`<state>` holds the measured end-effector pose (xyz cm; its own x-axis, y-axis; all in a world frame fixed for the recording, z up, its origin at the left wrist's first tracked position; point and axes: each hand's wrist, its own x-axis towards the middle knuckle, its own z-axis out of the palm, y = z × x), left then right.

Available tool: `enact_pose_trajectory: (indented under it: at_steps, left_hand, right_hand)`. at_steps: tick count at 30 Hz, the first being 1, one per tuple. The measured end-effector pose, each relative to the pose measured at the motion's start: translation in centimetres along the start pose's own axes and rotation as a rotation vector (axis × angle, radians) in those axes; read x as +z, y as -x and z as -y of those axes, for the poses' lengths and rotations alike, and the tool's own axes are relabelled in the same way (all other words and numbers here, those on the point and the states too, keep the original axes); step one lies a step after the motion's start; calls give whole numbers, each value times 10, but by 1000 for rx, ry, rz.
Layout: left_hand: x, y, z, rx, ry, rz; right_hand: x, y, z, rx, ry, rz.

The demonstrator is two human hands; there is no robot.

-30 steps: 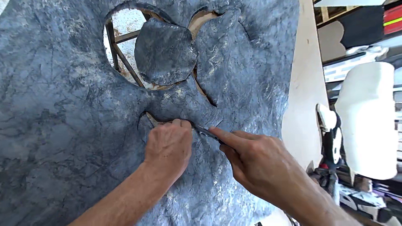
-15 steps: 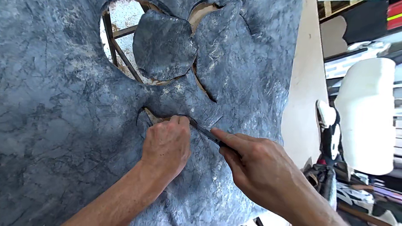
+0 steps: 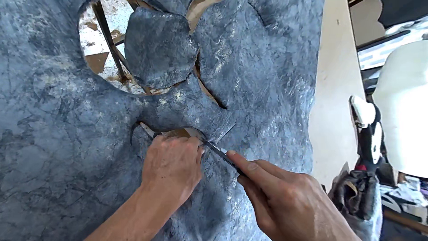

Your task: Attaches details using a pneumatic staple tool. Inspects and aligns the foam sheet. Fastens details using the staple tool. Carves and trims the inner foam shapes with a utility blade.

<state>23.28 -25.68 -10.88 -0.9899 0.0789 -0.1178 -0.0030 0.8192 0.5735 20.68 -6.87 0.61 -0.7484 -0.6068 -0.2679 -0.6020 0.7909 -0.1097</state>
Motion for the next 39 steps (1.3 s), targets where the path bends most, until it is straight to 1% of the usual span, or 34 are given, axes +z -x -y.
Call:
enact_pose_trajectory:
  at_steps: [3,7,10,13,17,20,26,28,31,35,39]
  left_hand:
    - [5,4,4,60,8,-71]
    - [7,5,6,86,27,-103]
    - [9,9,7,108,36,-113]
    - [11,10,8,97,42,-121]
    - [12,9,0,41,5,-115]
    - [16,9,-3,27,-30,-115]
    - [18,12,1,71,-7,-104]
    - [18,11,2,86,12,-110]
    - [18,12,2,100,41,-120]
    - [17,12,1,87,59,-120]
    - [17,12,1,106,63,-115]
  right_hand:
    - [10,-3,2,-1,-20,-27]
    - [-4,1,10,58,-62,101]
    - [8,2,10,30,-7,70]
    - [-1,8,5,37,38,128]
    - [-8,9,-11,-19,178,57]
    - [-9,3,-23,-88,220,32]
    - [-21,-1,-23,-140,261,59]
    - [-18,-4,-21,-147,278,49]
    - [-5,-8,-23,-174,296,-17]
    - [-19,-3,-25,-137,268,81]
    - [-5,-8,-27,-163,293,14]
